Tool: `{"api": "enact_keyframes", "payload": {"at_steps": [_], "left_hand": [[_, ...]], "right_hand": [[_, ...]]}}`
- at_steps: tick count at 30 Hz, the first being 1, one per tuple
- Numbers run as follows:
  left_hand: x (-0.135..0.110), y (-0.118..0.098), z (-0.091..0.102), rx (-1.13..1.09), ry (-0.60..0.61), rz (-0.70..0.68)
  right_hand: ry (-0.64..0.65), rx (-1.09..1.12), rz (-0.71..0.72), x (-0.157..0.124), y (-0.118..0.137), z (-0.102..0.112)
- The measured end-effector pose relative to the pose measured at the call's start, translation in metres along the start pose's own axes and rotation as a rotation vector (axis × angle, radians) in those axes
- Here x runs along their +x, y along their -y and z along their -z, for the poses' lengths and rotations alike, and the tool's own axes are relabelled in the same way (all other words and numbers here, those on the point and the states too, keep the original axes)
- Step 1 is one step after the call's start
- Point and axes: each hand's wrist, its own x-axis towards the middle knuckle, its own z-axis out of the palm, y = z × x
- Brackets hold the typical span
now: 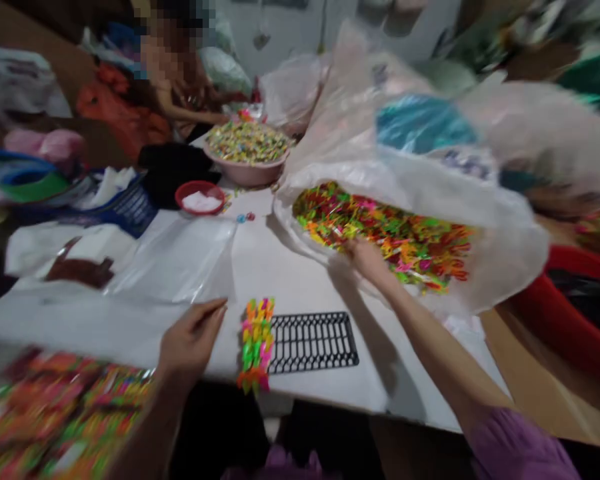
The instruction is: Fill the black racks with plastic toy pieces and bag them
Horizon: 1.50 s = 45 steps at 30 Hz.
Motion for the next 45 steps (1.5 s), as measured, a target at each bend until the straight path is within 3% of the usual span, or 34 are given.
{"api": "enact_keyframes", "payload": {"at_steps": [3,7,11,13,16,19,22,25,28,33,37,41,45], "left_hand": [[-0.013,0.005,0.004,-0.068,0.077,0.186],[-0.029,0.004,0.015,0.007,0.075,0.151],[-0.033,-0.002,0.024,0.042,-0.004,0.087],[-0.030,-0.010,0.022,0.058,-0.002,-0.015],[-0.021,-0.027,0.008,0.085,0.045,-0.274],[-0.011,-0.039,-0.010,0.213,0.160,-0.526],[-0.003,-0.039,-0.024,0.367,0.292,-0.638],[0.003,-0.035,-0.032,0.345,0.287,-0.636],[0.009,-0.037,-0.031,0.288,0.284,-0.631],[-0.004,-0.045,0.003,0.213,0.179,-0.560],[-0.032,-0.043,0.022,0.322,0.312,-0.545],[-0.044,-0.039,0.008,0.426,0.362,-0.527],[-0.040,-0.041,-0.003,0.463,0.319,-0.529]], "right_hand": [[-0.116,-0.001,-0.053,0.027,0.017,-0.002],[-0.075,-0.040,-0.122,0.063,0.039,-0.014],[-0.065,-0.048,-0.175,0.073,0.033,-0.004],[-0.105,-0.011,-0.207,0.062,0.024,0.010],[-0.177,0.212,-0.224,0.019,0.022,0.024],[-0.124,0.711,-0.145,-0.043,0.045,0.013],[0.008,1.115,-0.043,-0.096,0.081,-0.012],[0.011,1.329,-0.074,-0.118,0.107,-0.022],[-0.073,1.463,-0.128,-0.119,0.111,-0.017],[-0.040,1.481,-0.204,-0.123,0.095,-0.024],[-0.042,1.625,-0.314,-0.133,0.098,-0.036],[0.108,1.618,-0.200,-0.142,0.121,-0.041],[0.124,1.509,-0.134,-0.148,0.137,-0.050]]}}
